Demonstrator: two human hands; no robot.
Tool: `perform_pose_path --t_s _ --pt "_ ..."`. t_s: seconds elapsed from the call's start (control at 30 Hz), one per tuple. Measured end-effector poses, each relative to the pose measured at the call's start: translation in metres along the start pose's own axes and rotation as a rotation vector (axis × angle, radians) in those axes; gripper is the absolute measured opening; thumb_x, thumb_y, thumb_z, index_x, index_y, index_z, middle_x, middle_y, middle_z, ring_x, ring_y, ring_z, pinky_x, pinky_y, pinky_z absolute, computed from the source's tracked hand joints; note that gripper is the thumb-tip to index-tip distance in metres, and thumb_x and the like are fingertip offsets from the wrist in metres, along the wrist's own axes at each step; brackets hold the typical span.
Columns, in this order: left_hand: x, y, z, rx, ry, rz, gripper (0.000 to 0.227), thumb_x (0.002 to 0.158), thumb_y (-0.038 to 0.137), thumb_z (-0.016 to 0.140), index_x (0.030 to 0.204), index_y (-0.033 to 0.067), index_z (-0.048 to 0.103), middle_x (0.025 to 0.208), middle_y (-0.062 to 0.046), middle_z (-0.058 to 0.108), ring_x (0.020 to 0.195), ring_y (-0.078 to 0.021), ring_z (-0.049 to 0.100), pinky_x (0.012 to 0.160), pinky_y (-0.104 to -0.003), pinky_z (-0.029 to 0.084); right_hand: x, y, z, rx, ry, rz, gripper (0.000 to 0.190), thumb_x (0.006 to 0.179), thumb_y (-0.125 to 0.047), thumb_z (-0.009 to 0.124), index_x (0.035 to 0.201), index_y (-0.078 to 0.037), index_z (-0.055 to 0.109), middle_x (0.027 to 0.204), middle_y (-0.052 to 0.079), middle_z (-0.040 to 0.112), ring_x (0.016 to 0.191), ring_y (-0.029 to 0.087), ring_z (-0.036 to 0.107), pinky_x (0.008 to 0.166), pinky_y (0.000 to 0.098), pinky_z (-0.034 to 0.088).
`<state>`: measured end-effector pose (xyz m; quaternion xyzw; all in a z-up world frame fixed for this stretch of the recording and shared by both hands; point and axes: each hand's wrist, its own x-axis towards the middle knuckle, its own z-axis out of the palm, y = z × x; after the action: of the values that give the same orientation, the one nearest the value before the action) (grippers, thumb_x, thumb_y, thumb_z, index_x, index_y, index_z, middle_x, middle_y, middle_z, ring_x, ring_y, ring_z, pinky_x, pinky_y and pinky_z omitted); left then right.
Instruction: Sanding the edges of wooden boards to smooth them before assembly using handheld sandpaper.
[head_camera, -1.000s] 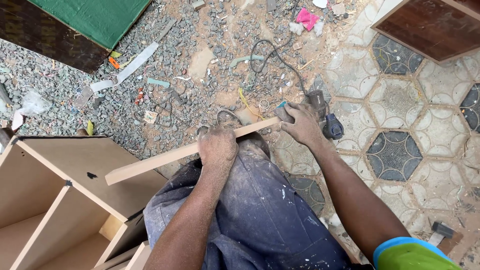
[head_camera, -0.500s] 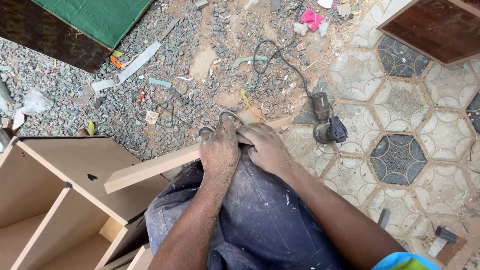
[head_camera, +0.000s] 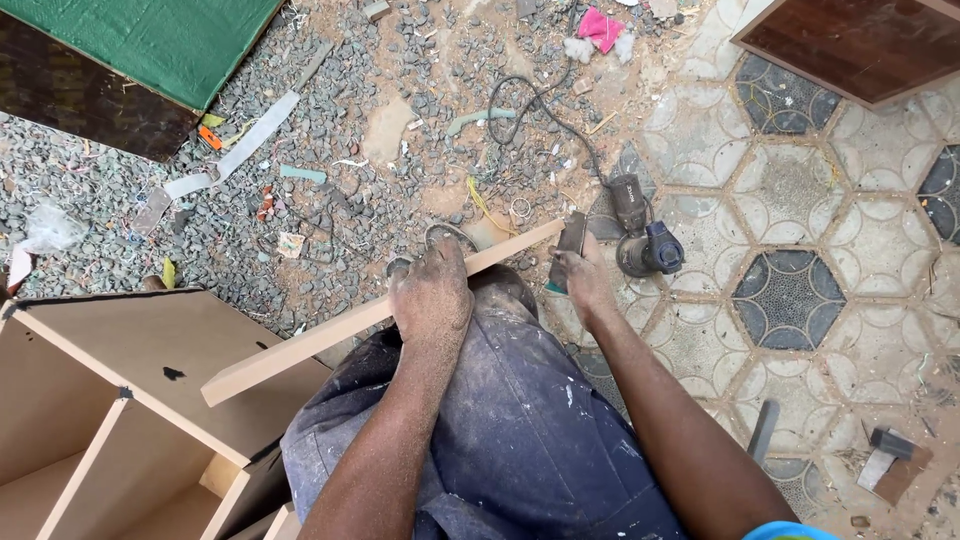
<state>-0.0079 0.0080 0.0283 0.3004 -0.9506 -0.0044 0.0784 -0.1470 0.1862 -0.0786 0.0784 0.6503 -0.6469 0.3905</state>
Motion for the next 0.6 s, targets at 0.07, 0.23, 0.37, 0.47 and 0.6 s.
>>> perform_pose_path --t_s 0.07,0.23,0.37,0.47,0.6 --pt "0.0 0.0 -0.003 0.002 -0.025 -0.001 0.013 0.077 0.013 0.064 0.089 0.0146 0.059 0.065 -0.008 0.066 0.062 -0.03 0.071 0.067 -0.044 0.052 -0.003 -0.019 0.017 0.044 0.042 0.069 0.068 0.092 -0.028 0.055 0.156 -0.019 0.033 0.141 0.016 0.043 0.116 0.032 0.061 0.089 0.0404 0.061" --pt "-0.001 -0.001 0.0 0.01 -0.06 -0.01 0.011 0.078 0.013 0.064 0.088 0.0145 0.06 0.067 -0.009 0.067 0.064 -0.0303 0.072 0.07 -0.044 0.052 0.048 -0.001 0.017 0.117 0.104 0.201 0.09 0.098 -0.06 0.054 0.162 -0.02 0.006 0.162 0.031 0.016 0.126 0.057 0.053 0.092 0.0646 0.058" --pt "0.001 0.005 -0.006 -0.015 -0.126 -0.033 0.016 0.076 0.014 0.066 0.091 0.0148 0.061 0.07 -0.009 0.069 0.068 -0.0308 0.073 0.071 -0.045 0.052 0.018 -0.037 0.084 -0.022 0.235 0.32 0.106 0.097 -0.068 0.052 0.16 -0.014 -0.014 0.158 0.036 0.02 0.128 0.056 0.051 0.093 0.0735 0.052" --pt "-0.003 0.002 -0.002 0.0 -0.084 -0.017 0.015 0.075 0.015 0.066 0.089 0.0167 0.06 0.068 -0.007 0.066 0.066 -0.0288 0.072 0.071 -0.044 0.052 -0.018 -0.049 0.139 -0.132 0.275 0.366 0.105 0.1 -0.062 0.049 0.158 -0.006 -0.018 0.156 0.039 0.024 0.138 0.055 0.041 0.1 0.0739 0.047" --pt "0.0 -0.002 -0.023 -0.034 0.005 -0.007 0.006 0.081 0.013 0.063 0.086 0.014 0.06 0.066 -0.01 0.066 0.063 -0.03 0.072 0.071 -0.043 0.054 0.134 0.05 0.064 -0.292 0.584 0.321 0.117 0.087 -0.078 0.063 0.159 -0.01 0.002 0.14 0.032 0.046 0.131 0.045 0.051 0.098 0.0629 0.055"
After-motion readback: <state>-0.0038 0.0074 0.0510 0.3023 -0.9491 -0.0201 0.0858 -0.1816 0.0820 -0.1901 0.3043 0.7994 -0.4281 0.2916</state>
